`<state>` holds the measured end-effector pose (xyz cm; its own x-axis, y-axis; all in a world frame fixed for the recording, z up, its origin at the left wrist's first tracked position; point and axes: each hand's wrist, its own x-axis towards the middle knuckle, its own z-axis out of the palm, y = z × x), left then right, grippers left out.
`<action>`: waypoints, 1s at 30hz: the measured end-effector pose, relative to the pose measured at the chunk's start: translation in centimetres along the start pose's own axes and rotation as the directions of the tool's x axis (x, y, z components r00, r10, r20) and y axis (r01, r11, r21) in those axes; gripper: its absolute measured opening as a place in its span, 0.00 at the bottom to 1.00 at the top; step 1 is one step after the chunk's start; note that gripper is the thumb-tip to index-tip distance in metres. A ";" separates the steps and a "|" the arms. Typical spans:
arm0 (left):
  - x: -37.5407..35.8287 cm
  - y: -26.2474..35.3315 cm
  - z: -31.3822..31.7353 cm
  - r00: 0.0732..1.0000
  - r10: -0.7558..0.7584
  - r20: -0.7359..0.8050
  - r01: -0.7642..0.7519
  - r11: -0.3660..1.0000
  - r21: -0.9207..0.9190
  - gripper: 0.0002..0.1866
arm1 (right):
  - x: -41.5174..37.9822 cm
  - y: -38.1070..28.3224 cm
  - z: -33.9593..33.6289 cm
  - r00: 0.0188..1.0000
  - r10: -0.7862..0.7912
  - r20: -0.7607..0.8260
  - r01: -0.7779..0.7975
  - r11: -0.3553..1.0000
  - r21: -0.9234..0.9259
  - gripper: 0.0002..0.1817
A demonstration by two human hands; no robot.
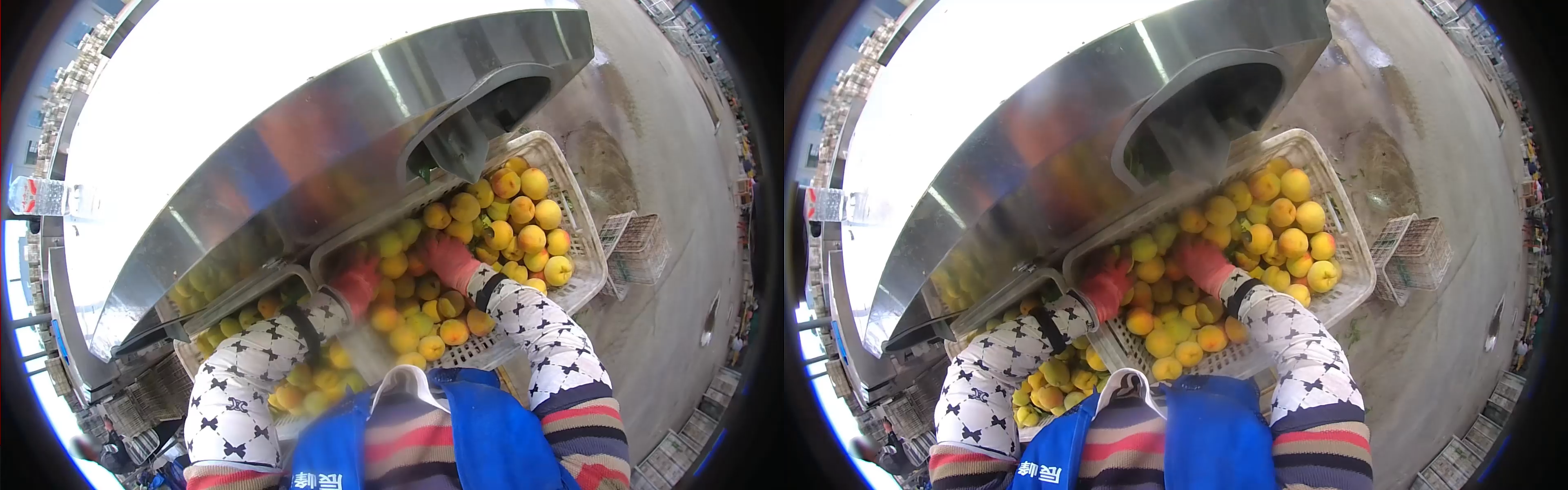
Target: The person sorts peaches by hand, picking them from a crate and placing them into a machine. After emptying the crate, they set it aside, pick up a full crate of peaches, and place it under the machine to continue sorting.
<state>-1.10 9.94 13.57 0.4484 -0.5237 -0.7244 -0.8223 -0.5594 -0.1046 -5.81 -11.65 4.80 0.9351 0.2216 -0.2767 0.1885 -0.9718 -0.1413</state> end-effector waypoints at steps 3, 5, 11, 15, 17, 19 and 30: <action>2.9 -0.5 6.4 0.942 -0.067 -0.329 -0.047 0.943 -0.329 0.31 | 0.4 0.9 -3.9 0.966 0.001 0.258 -0.077 0.957 0.281 0.29; 4.2 -0.3 10.4 0.767 -0.194 -0.612 -0.253 0.785 -0.566 0.29 | -2.6 0.8 -8.1 0.996 0.084 0.030 -0.086 0.820 0.567 0.36; 4.9 -0.6 6.9 0.942 0.043 -0.334 0.004 0.990 0.138 0.37 | -7.7 2.4 -13.5 0.964 0.264 -0.037 0.104 -0.246 0.964 0.53; 1.7 -0.7 1.3 0.988 0.006 -0.152 -0.041 0.973 -0.228 0.45 | -6.9 3.3 -17.3 0.878 0.374 -0.298 0.335 -0.036 0.942 0.57; 3.5 -1.2 4.3 0.974 0.118 -0.194 -0.139 0.985 -0.102 0.46 | -6.0 3.6 -20.1 0.888 0.378 -0.261 0.339 -0.158 0.927 0.58; 5.8 -1.0 7.7 0.950 0.241 -0.197 -0.237 0.971 0.043 0.39 | -5.5 4.1 -21.5 0.887 0.336 -0.317 0.378 -0.136 0.916 0.60; 3.8 -2.4 2.2 0.905 0.407 0.123 -0.417 0.906 0.076 0.30 | -1.2 4.4 -23.7 0.840 0.213 -0.499 -0.087 0.961 0.263 0.45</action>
<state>1.78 10.67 9.56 0.0281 -0.6224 -0.7822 -0.9583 -0.2395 0.1561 0.99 -18.07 27.02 0.9755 -0.0607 0.2116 0.0204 -0.9321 -0.3615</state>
